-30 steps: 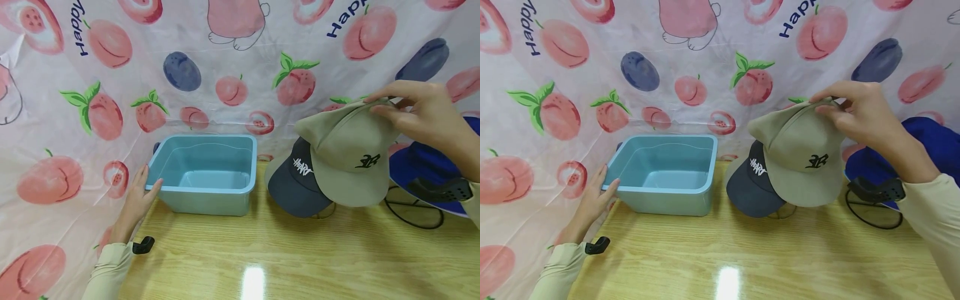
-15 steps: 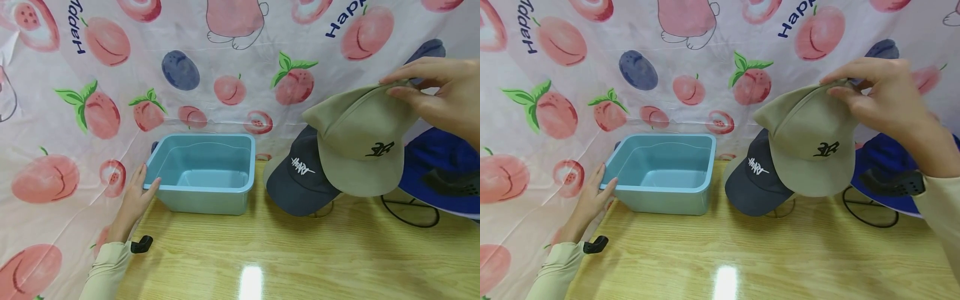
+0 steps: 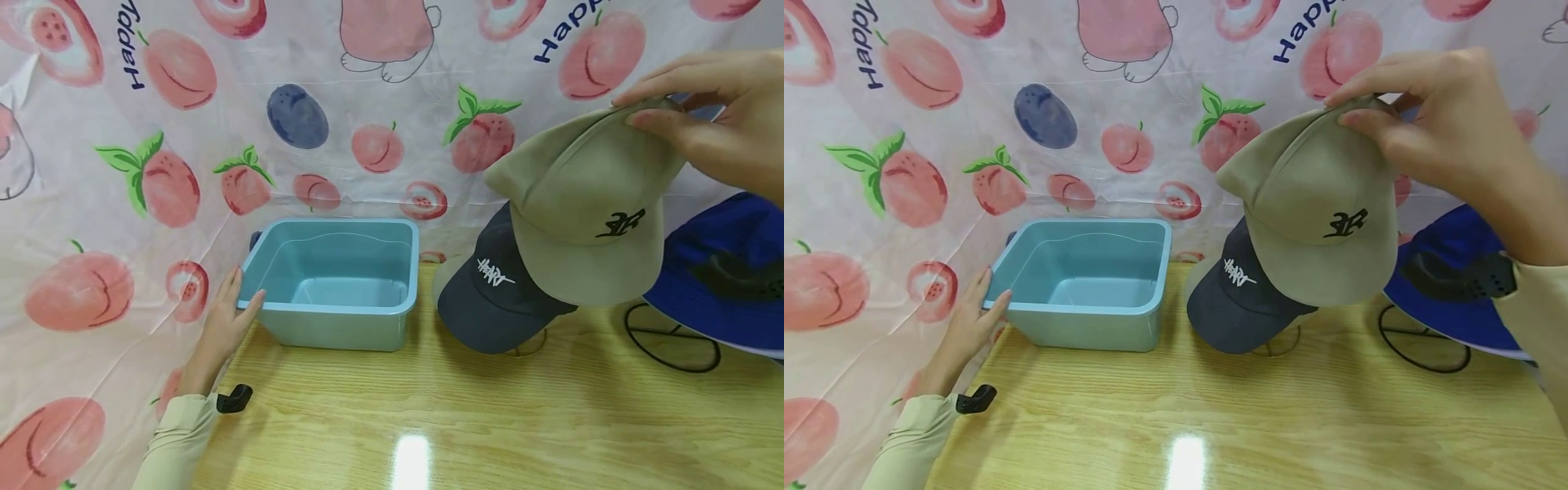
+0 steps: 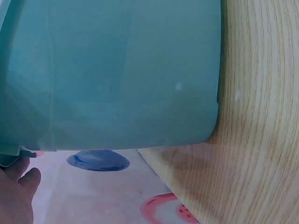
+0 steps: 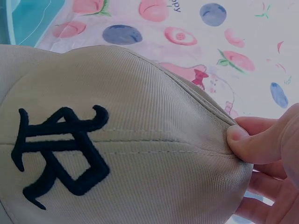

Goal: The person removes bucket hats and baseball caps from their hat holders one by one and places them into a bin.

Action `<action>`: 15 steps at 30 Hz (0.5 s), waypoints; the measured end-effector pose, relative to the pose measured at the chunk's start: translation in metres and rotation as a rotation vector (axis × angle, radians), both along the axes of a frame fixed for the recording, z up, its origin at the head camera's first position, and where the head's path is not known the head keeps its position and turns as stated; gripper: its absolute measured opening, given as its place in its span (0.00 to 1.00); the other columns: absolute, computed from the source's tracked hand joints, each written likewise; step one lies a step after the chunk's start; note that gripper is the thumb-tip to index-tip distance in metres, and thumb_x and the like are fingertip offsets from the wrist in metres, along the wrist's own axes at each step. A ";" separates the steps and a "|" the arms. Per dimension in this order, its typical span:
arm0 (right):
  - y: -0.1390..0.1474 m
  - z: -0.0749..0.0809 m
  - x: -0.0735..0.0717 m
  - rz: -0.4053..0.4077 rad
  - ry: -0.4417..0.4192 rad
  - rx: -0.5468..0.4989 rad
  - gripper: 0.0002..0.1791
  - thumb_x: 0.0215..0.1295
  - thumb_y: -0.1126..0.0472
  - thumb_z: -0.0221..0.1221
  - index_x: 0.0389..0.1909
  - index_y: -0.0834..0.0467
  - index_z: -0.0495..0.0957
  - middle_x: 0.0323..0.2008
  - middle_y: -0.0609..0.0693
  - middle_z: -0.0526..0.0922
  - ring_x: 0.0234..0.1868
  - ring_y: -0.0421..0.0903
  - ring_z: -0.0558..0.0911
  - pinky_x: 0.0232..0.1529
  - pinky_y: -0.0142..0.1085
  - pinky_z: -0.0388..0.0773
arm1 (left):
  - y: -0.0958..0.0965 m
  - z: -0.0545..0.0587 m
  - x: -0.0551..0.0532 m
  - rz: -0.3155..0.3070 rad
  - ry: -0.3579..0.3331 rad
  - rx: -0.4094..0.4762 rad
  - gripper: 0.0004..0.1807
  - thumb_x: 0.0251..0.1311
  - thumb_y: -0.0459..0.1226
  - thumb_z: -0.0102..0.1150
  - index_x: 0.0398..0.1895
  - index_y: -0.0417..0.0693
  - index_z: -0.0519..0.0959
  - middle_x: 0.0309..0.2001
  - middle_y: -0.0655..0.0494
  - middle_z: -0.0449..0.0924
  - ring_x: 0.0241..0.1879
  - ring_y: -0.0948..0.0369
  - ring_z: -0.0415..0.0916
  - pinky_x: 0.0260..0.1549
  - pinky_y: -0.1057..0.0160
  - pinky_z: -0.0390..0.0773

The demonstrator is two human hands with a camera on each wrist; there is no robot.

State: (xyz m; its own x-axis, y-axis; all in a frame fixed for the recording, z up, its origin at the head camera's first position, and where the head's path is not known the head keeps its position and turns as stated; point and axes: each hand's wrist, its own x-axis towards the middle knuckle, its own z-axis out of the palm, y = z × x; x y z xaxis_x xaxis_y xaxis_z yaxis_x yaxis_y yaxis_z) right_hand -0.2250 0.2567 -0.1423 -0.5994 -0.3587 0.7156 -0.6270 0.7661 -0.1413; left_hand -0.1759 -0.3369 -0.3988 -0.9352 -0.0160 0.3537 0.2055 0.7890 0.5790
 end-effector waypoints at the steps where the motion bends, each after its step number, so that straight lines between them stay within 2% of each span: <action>1: -0.001 0.001 -0.001 0.000 0.003 0.006 0.17 0.61 0.68 0.60 0.48 0.49 0.84 0.48 0.35 0.80 0.39 0.25 0.70 0.46 0.16 0.66 | 0.000 0.000 0.000 0.000 -0.001 0.001 0.41 0.67 0.50 0.48 0.73 0.37 0.44 0.73 0.39 0.42 0.71 0.43 0.41 0.62 0.35 0.47; 7: -0.012 0.013 0.003 -0.021 0.010 0.019 0.19 0.60 0.63 0.62 0.50 0.41 0.82 0.49 0.36 0.80 0.42 0.24 0.72 0.49 0.20 0.69 | -0.001 0.000 0.000 0.001 -0.003 0.002 0.42 0.67 0.50 0.48 0.73 0.36 0.44 0.73 0.40 0.42 0.71 0.43 0.42 0.62 0.35 0.47; 15: -0.034 0.026 0.010 0.001 0.040 0.048 0.18 0.60 0.62 0.63 0.49 0.40 0.83 0.48 0.37 0.81 0.44 0.27 0.74 0.44 0.16 0.68 | -0.001 0.000 0.001 0.000 0.000 0.009 0.42 0.67 0.50 0.48 0.73 0.35 0.45 0.73 0.40 0.43 0.71 0.43 0.42 0.62 0.36 0.48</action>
